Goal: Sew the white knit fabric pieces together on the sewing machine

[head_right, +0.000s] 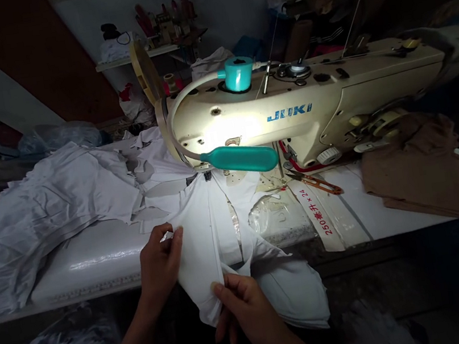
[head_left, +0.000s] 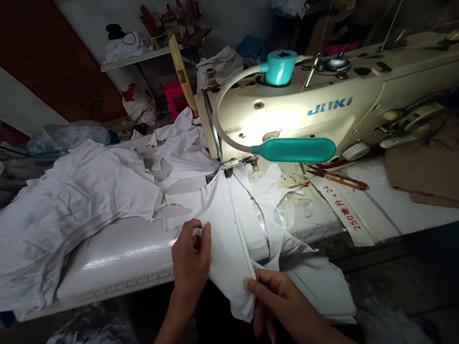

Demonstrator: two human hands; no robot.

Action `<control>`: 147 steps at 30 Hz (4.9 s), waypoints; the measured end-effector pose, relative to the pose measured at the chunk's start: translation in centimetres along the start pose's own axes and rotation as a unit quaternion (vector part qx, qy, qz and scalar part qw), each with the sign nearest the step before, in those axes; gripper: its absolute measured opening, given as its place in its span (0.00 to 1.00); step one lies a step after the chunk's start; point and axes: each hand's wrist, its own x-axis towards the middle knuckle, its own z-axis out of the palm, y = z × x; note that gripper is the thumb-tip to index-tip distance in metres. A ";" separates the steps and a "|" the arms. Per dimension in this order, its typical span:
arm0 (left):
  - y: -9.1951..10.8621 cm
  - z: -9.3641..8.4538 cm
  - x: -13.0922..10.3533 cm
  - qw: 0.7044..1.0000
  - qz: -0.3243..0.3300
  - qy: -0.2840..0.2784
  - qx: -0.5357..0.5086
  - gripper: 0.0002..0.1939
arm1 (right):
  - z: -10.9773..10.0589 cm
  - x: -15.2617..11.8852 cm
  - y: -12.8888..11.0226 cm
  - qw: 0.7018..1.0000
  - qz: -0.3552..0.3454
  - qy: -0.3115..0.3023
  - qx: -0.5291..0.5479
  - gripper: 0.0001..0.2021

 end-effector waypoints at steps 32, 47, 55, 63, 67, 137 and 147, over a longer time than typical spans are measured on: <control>1.2 2.5 -5.5 0.876 0.413 -0.092 0.230 0.13 | -7.5 1.5 -7.9 0.657 -0.440 0.056 -0.609 0.20; 0.4 2.3 -2.6 0.903 0.398 -0.061 0.148 0.13 | -7.2 2.1 -6.6 0.529 -0.451 0.062 -0.716 0.20; 0.7 3.1 2.3 0.887 0.370 -0.106 0.254 0.18 | -6.3 2.4 -6.9 0.513 -0.481 0.078 -0.707 0.17; 1.5 3.3 4.1 0.897 0.342 -0.137 0.244 0.20 | -6.2 3.4 -7.1 0.526 -0.462 0.102 -0.706 0.16; 0.8 3.2 4.8 0.900 0.352 -0.134 0.219 0.20 | -6.3 3.8 -7.3 0.534 -0.451 0.100 -0.708 0.17; 0.4 1.8 9.0 0.882 0.371 -0.162 0.240 0.26 | -4.5 5.6 -9.2 0.627 -0.404 0.182 -0.641 0.12; -0.3 -0.1 2.4 0.905 0.328 -0.127 0.241 0.14 | -4.9 0.8 -8.0 0.604 -0.431 0.023 -0.670 0.01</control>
